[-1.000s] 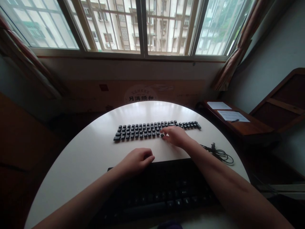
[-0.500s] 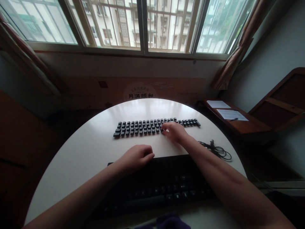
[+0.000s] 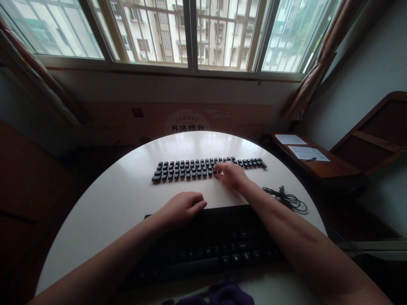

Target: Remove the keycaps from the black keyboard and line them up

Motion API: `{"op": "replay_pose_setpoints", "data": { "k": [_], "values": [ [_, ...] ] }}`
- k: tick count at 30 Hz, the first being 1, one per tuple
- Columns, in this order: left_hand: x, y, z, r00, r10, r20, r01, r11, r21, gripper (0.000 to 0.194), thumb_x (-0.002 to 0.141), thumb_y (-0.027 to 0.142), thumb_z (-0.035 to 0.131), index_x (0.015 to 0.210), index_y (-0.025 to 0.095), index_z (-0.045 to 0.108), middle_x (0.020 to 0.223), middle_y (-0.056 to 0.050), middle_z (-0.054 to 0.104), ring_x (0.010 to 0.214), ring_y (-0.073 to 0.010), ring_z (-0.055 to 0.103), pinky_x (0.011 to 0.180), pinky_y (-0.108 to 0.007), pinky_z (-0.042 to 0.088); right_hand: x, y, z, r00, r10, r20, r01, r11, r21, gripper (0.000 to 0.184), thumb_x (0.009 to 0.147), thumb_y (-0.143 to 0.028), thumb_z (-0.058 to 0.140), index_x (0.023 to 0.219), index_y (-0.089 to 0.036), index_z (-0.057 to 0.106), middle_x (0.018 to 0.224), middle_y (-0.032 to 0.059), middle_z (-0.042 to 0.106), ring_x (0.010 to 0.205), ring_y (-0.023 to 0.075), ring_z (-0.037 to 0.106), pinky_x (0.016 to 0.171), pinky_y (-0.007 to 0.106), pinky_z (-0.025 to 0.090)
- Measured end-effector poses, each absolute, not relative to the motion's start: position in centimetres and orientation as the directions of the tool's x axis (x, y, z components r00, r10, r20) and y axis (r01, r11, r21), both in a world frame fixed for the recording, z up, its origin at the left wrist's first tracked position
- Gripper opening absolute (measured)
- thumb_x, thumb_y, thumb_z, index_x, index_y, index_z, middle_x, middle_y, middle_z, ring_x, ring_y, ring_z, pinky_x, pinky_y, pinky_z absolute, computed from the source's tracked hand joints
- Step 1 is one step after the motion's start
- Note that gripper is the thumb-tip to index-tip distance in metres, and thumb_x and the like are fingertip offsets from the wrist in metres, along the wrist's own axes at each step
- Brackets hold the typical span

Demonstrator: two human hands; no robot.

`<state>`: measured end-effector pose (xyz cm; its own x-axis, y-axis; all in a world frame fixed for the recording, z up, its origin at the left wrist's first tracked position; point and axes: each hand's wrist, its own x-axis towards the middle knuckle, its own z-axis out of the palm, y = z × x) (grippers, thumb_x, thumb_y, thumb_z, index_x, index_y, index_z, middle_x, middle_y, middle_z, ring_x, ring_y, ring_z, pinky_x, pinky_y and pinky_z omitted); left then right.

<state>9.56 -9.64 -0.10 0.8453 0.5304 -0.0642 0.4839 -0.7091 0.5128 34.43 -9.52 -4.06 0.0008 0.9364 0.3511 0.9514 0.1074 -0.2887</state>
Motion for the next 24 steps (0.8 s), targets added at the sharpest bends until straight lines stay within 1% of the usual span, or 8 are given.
{"op": "replay_pose_setpoints", "data": {
  "k": [5,9,13,16,18,20,21,24],
  "values": [
    [9.5,-9.6,-0.1,0.849,0.526,-0.048,0.469,-0.710,0.526,0.043,0.100,0.045,0.034,0.079,0.020,0.063,0.083,-0.004,0.070,0.075,-0.0213,0.061,0.064,-0.031,0.039,34.3,-9.8,-3.9,0.004,0.927,0.376,0.949,0.114,-0.293,0.020,0.078,-0.026,0.075,0.097,-0.026,0.068,0.084,-0.0011,0.074,0.073,0.0185,0.067,0.064,0.026,0.045],
    [9.6,-9.6,-0.1,0.853,0.520,-0.047,0.470,-0.724,0.505,0.044,0.100,0.044,0.034,0.079,0.020,0.065,0.084,-0.005,0.070,0.076,-0.0219,0.062,0.064,-0.031,0.040,34.1,-10.1,-2.7,0.007,0.885,0.465,0.945,0.146,-0.292,0.009,0.089,-0.026,0.063,0.094,-0.021,0.070,0.089,0.0054,0.074,0.079,0.0210,0.068,0.071,0.029,0.049],
    [9.5,-9.6,-0.2,0.851,0.522,-0.061,0.482,-0.727,0.490,0.034,0.095,0.044,0.045,0.085,0.021,0.067,0.089,-0.005,0.072,0.080,-0.0225,0.063,0.066,-0.031,0.041,34.0,-11.0,0.8,0.010,0.802,0.597,0.927,0.216,-0.306,0.026,0.099,-0.024,0.045,0.105,-0.016,0.069,0.104,0.0114,0.071,0.095,0.0228,0.067,0.085,0.032,0.051],
    [9.5,-9.7,-0.2,0.850,0.522,-0.065,0.483,-0.725,0.491,0.029,0.093,0.043,0.050,0.086,0.021,0.068,0.091,-0.005,0.072,0.081,-0.0225,0.063,0.065,-0.030,0.041,33.5,-12.9,4.2,0.056,0.679,0.732,0.863,0.335,-0.378,0.035,0.102,-0.032,0.038,0.105,-0.015,0.070,0.103,0.0105,0.068,0.085,0.0203,0.067,0.079,0.032,0.053],
    [9.4,-9.7,-0.2,0.852,0.521,-0.058,0.479,-0.729,0.489,0.028,0.092,0.042,0.051,0.086,0.021,0.067,0.090,-0.005,0.072,0.081,-0.0224,0.063,0.065,-0.030,0.041,33.0,-15.2,5.7,0.100,0.630,0.770,0.823,0.383,-0.420,0.046,0.103,-0.040,0.033,0.095,-0.017,0.072,0.096,0.0089,0.064,0.076,0.0187,0.064,0.072,0.033,0.053],
    [9.4,-9.7,-0.2,0.851,0.522,-0.056,0.480,-0.730,0.487,0.027,0.091,0.042,0.051,0.085,0.021,0.067,0.091,-0.005,0.072,0.081,-0.0223,0.063,0.065,-0.030,0.041,32.3,-18.1,5.9,0.103,0.674,0.732,0.791,0.390,-0.471,0.056,0.102,-0.051,0.030,0.084,-0.020,0.072,0.084,0.0068,0.061,0.074,0.0195,0.063,0.069,0.033,0.052],
    [9.4,-9.6,-0.3,0.851,0.522,-0.057,0.480,-0.730,0.486,0.026,0.091,0.042,0.052,0.085,0.021,0.067,0.091,-0.005,0.072,0.081,-0.0223,0.063,0.064,-0.030,0.041,31.9,-19.7,5.5,0.106,0.724,0.682,0.757,0.386,-0.527,0.058,0.101,-0.056,0.029,0.082,-0.020,0.071,0.077,0.0056,0.060,0.068,0.0188,0.062,0.062,0.031,0.050],
    [9.4,-9.6,-0.4,0.853,0.518,-0.058,0.477,-0.730,0.489,0.025,0.090,0.042,0.053,0.083,0.021,0.065,0.090,-0.005,0.072,0.081,-0.0223,0.063,0.064,-0.031,0.041,31.0,-24.3,2.7,0.212,0.884,0.417,0.557,0.241,-0.795,0.059,0.099,-0.064,0.027,0.092,-0.023,0.068,0.061,0.0007,0.056,0.047,0.0142,0.053,0.042,0.026,0.039]
  ]
}}
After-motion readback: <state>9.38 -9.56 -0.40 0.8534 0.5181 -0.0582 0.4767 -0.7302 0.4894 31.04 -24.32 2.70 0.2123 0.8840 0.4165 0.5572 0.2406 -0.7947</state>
